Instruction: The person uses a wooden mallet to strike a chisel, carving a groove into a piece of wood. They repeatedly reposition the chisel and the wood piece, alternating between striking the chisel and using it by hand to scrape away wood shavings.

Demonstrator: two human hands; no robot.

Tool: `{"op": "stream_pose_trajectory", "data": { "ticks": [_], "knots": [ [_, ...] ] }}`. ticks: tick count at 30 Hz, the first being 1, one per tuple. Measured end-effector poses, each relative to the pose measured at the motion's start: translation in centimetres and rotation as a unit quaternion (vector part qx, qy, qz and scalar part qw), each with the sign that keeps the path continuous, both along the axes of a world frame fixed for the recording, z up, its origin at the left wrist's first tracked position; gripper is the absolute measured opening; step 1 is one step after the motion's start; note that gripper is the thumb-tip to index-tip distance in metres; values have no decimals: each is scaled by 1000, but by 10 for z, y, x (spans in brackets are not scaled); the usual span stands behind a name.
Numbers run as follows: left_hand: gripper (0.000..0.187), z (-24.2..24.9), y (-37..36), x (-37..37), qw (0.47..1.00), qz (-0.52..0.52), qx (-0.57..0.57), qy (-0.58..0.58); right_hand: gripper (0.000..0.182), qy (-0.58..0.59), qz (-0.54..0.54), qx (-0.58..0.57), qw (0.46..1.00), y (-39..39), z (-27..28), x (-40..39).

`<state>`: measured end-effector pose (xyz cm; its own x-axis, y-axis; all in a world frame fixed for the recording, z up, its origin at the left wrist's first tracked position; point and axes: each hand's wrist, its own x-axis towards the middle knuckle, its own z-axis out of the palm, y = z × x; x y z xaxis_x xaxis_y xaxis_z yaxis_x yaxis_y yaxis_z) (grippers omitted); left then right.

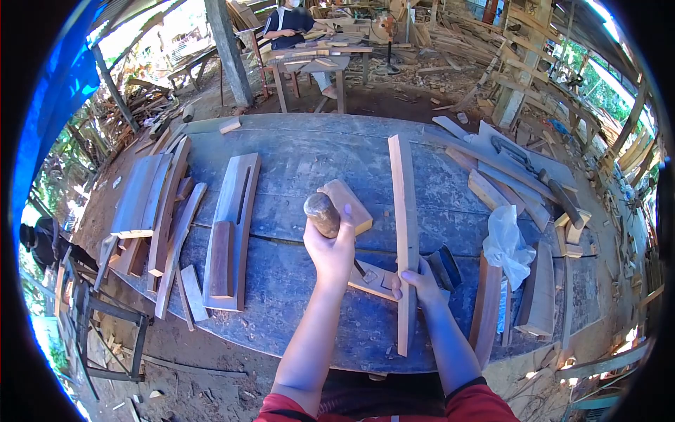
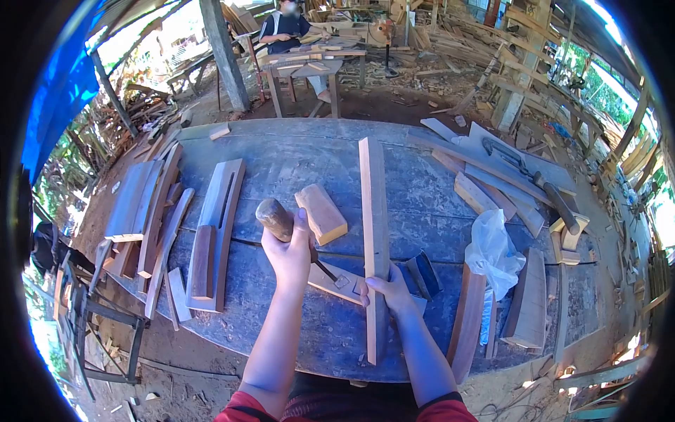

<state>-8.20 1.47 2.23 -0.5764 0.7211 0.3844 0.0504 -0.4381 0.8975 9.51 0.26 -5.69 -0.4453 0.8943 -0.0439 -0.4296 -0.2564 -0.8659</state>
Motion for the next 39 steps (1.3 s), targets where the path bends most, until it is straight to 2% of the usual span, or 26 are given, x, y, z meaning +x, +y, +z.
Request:
{"op": "stream_pose_trajectory", "data": {
  "ticks": [2,4,8,13,15,16,20,21,22,23,25,27,28,31,32,34,35,36,38,39],
  "knots": [
    [17,1,2,2,1000,5,-7,19,33,1,1,2,1000,1,-2,0],
    [20,7,1,4,998,-46,-42,-19,32,2,5,3,1000,2,-3,0],
    [14,22,-2,12,996,-13,-65,51,40,30,14,30,999,0,-8,-1],
    [14,22,-4,15,997,-1,-70,44,46,56,10,63,996,0,-10,2],
    [15,21,-3,17,996,4,-64,66,50,-55,-20,28,998,0,3,5],
    [15,23,-2,18,996,5,-60,66,50,-55,-19,32,998,0,14,8],
    [15,24,0,21,995,6,-57,84,66,-219,-39,118,968,-7,86,32],
    [14,22,1,22,996,-12,-57,75,70,-284,-33,156,946,-4,101,46],
    [14,22,2,22,996,-30,-56,65,71,-313,-47,146,937,-10,127,53],
    [14,21,3,21,993,-42,-84,70,69,-409,-90,320,850,-2,130,71],
    [14,22,1,23,995,-35,-57,76,62,-521,-50,387,759,-6,176,90],
    [14,20,3,27,996,-14,-9,86,58,-726,7,354,589,-24,228,91],
    [14,21,3,26,996,-14,-9,85,58,-727,7,354,589,-28,234,94],
    [13,22,0,25,992,-41,-63,99,52,-618,-155,389,665,-35,245,98],
    [13,23,-1,25,992,-43,-70,97,52,-620,-154,389,664,-37,242,96],
    [13,26,1,25,992,-44,-71,96,52,-557,-226,437,669,-34,232,93],
    [13,23,2,25,993,-43,-58,91,56,-600,-165,402,671,-33,229,96],
    [13,21,1,24,994,-42,-48,88,56,-599,-165,402,673,-35,232,95],
    [13,22,-1,23,995,-42,-47,82,59,-767,-25,326,552,-39,241,91],
    [13,23,-2,22,995,-42,-46,73,59,-766,-26,326,553,-38,239,94]
  ]
}}
